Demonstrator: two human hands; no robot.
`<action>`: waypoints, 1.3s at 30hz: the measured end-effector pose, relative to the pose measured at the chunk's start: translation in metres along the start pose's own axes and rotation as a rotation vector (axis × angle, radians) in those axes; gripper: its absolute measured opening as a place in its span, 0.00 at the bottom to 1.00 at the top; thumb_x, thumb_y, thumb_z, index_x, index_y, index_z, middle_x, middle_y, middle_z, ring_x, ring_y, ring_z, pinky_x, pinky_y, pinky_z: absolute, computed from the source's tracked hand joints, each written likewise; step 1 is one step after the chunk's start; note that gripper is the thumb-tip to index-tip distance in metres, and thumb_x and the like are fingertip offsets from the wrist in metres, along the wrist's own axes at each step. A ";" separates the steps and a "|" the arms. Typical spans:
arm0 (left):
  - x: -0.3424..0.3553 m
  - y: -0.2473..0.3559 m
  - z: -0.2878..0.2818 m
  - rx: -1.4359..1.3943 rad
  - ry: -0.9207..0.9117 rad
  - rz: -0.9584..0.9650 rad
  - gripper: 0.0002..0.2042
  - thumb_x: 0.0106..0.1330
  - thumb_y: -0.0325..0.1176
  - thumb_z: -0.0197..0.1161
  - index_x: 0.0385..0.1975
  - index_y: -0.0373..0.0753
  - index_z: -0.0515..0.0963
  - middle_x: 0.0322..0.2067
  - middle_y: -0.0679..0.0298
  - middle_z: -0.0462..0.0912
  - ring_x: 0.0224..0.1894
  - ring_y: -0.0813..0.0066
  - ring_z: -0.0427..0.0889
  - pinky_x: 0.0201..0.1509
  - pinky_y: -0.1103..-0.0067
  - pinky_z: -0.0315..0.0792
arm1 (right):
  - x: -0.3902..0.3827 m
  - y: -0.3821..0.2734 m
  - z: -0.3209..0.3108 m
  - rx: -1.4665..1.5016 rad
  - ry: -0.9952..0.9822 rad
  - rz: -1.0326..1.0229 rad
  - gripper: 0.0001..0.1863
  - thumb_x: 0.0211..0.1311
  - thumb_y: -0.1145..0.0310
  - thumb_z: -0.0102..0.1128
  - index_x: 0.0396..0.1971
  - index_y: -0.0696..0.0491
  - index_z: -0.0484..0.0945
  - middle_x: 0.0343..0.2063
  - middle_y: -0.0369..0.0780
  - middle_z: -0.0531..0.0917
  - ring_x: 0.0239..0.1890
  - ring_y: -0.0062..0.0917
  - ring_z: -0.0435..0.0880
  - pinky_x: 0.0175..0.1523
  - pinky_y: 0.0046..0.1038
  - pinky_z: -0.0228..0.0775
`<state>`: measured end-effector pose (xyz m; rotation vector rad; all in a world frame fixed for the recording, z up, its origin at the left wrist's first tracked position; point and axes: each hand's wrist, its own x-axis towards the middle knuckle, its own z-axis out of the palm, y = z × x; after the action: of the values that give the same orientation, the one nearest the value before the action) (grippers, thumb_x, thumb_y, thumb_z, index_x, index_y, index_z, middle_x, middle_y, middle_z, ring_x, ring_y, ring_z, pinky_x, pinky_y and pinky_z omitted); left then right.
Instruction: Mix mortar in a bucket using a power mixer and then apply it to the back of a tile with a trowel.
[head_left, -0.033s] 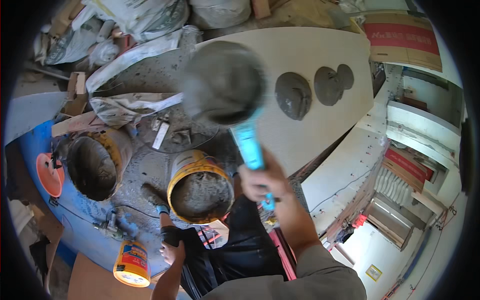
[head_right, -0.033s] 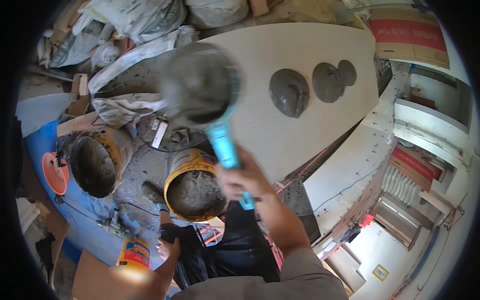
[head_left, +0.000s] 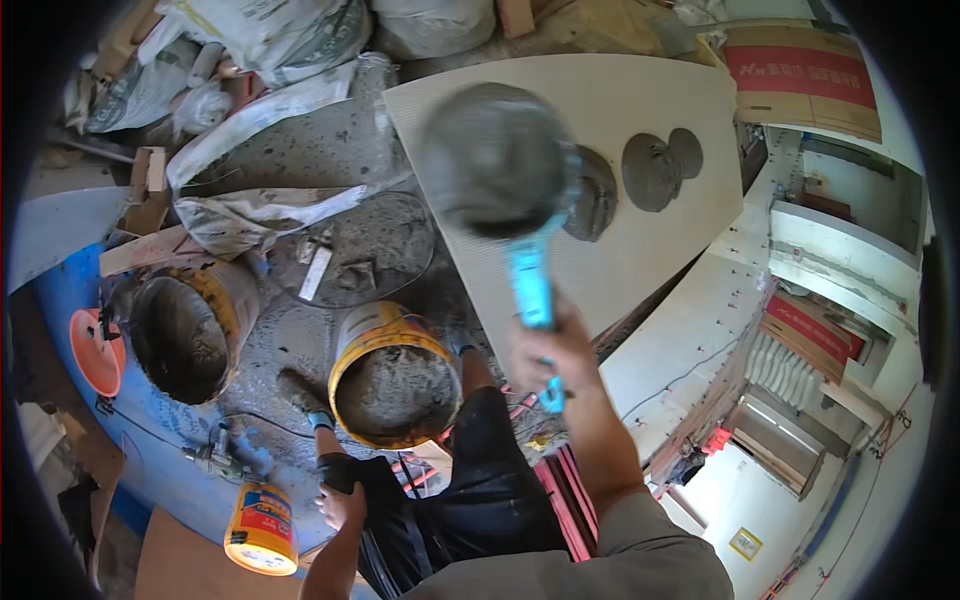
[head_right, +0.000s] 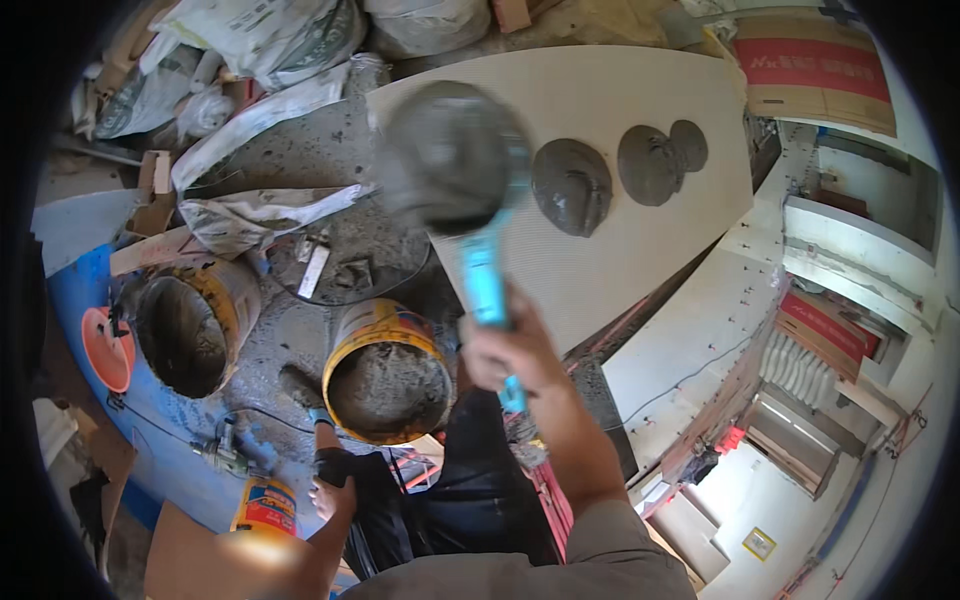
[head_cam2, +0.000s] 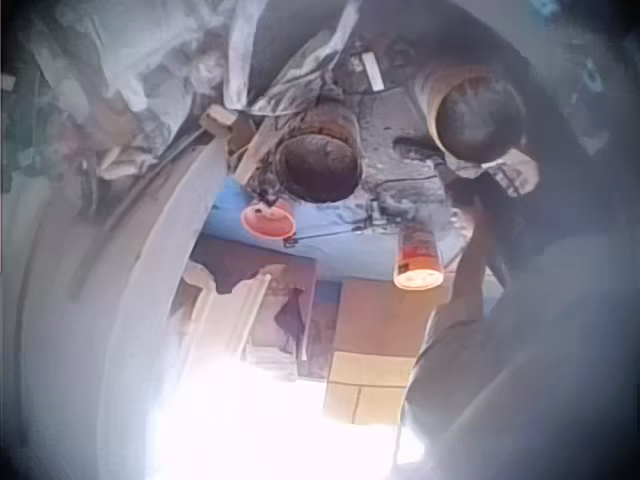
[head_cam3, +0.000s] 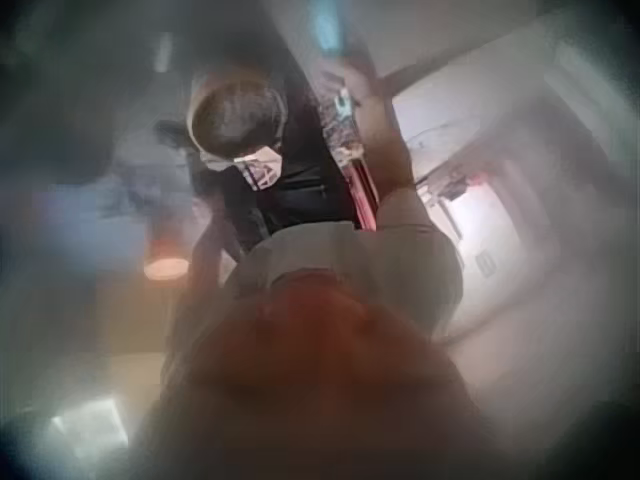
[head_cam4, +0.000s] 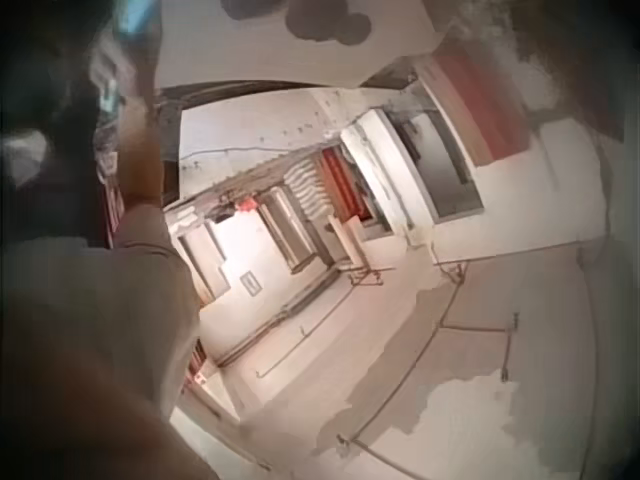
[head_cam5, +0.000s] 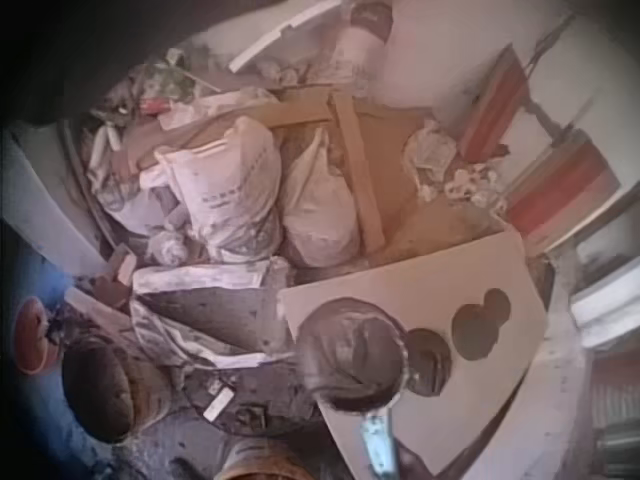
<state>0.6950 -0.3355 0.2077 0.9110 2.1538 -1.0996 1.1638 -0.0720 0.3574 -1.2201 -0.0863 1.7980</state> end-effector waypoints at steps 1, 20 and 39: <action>-0.006 0.012 0.003 0.006 -0.006 0.013 0.45 0.53 0.57 0.77 0.67 0.41 0.65 0.58 0.46 0.74 0.63 0.44 0.78 0.63 0.51 0.78 | -0.013 -0.024 -0.033 -0.214 0.202 -0.147 0.21 0.67 0.77 0.61 0.57 0.48 0.69 0.16 0.30 0.70 0.11 0.16 0.68 0.15 0.24 0.59; -0.010 0.050 0.035 0.031 -0.035 0.053 0.48 0.55 0.56 0.76 0.71 0.40 0.61 0.58 0.43 0.74 0.62 0.42 0.79 0.63 0.52 0.78 | 0.037 -0.010 -0.478 -1.582 1.174 -0.552 0.33 0.60 0.74 0.62 0.68 0.62 0.72 0.48 0.58 0.88 0.50 0.56 0.88 0.53 0.48 0.79; 0.069 -0.150 -0.035 -0.448 -0.230 -0.003 0.47 0.57 0.55 0.77 0.71 0.35 0.62 0.62 0.38 0.71 0.67 0.39 0.73 0.66 0.51 0.75 | 0.166 0.376 0.325 -0.768 -0.347 0.282 0.31 0.67 0.78 0.55 0.71 0.52 0.70 0.17 0.31 0.71 0.11 0.16 0.69 0.14 0.25 0.61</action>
<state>0.5309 -0.3494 0.2466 0.5470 2.0838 -0.6420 0.6612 -0.0325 0.2131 -1.4622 -0.9125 2.3093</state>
